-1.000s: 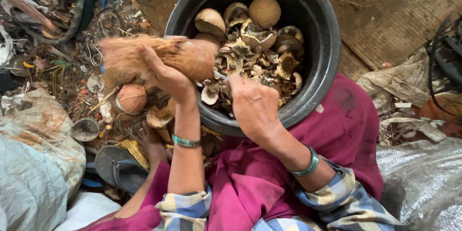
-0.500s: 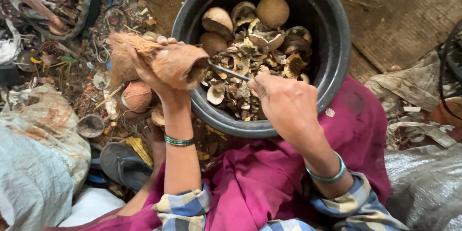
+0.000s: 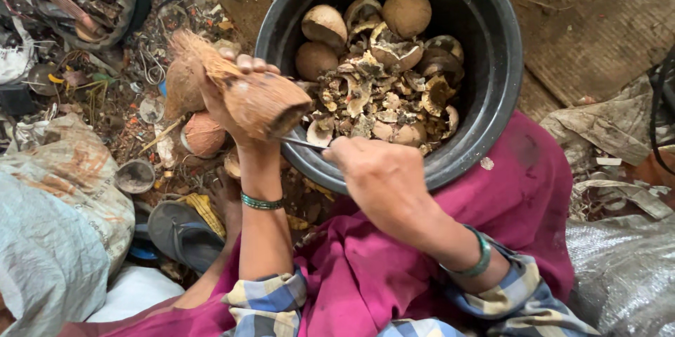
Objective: The person sits on the ground and scoops dried coconut kernel out of coconut shell halves, using a small sickle-like blade to scrape the meat loose so it falls into a black basin filled with shells and kernel pieces. They occasionally reach aside to grab new coconuts and continue scraping.
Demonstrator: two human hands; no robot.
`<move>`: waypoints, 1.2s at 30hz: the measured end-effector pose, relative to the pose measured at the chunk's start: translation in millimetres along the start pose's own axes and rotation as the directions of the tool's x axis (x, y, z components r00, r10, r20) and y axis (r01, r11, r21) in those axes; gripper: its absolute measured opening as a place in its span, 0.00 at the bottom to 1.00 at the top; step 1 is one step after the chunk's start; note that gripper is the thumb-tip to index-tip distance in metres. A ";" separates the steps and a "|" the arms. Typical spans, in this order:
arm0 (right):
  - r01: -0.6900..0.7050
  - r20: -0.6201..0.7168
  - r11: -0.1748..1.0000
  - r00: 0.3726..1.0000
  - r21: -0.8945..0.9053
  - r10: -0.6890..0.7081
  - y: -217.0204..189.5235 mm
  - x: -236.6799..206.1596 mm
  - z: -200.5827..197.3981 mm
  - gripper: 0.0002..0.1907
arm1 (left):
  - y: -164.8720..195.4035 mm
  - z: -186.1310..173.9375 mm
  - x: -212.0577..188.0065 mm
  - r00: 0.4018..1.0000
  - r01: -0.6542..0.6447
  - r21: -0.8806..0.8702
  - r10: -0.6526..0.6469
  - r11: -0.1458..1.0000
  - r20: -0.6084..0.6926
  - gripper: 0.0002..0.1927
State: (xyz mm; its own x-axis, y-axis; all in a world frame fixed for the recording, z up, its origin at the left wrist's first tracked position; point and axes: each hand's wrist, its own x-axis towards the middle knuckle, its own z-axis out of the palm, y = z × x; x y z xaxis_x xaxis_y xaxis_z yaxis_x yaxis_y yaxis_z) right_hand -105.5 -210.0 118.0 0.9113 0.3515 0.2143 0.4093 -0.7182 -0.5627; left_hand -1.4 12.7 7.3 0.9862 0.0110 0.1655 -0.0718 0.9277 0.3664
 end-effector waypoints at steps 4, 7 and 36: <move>-0.039 -0.014 0.998 0.999 -0.058 0.038 8.3 6.4 19.5 0.04 | -11.1 27.7 -1.2 0.988 -0.091 0.281 0.122 0.955 -0.096 0.24; -0.110 -0.044 0.992 0.993 -0.069 0.107 22.9 6.2 23.6 0.08 | -22.8 33.0 4.8 0.923 -0.256 0.588 0.375 0.767 -0.088 0.21; -0.048 0.067 0.999 0.997 0.021 0.047 3.6 -5.0 -13.6 0.04 | -1.8 24.4 3.1 0.974 0.012 0.160 0.025 0.987 -0.227 0.24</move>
State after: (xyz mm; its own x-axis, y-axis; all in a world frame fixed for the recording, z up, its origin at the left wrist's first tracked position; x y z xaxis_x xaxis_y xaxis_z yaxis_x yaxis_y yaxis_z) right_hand -108.0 -222.5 125.7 0.9245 0.3569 0.1337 0.3638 -0.7215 -0.5892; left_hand -1.9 2.0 29.5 0.9923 0.1182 -0.0374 -0.0828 0.8562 0.5099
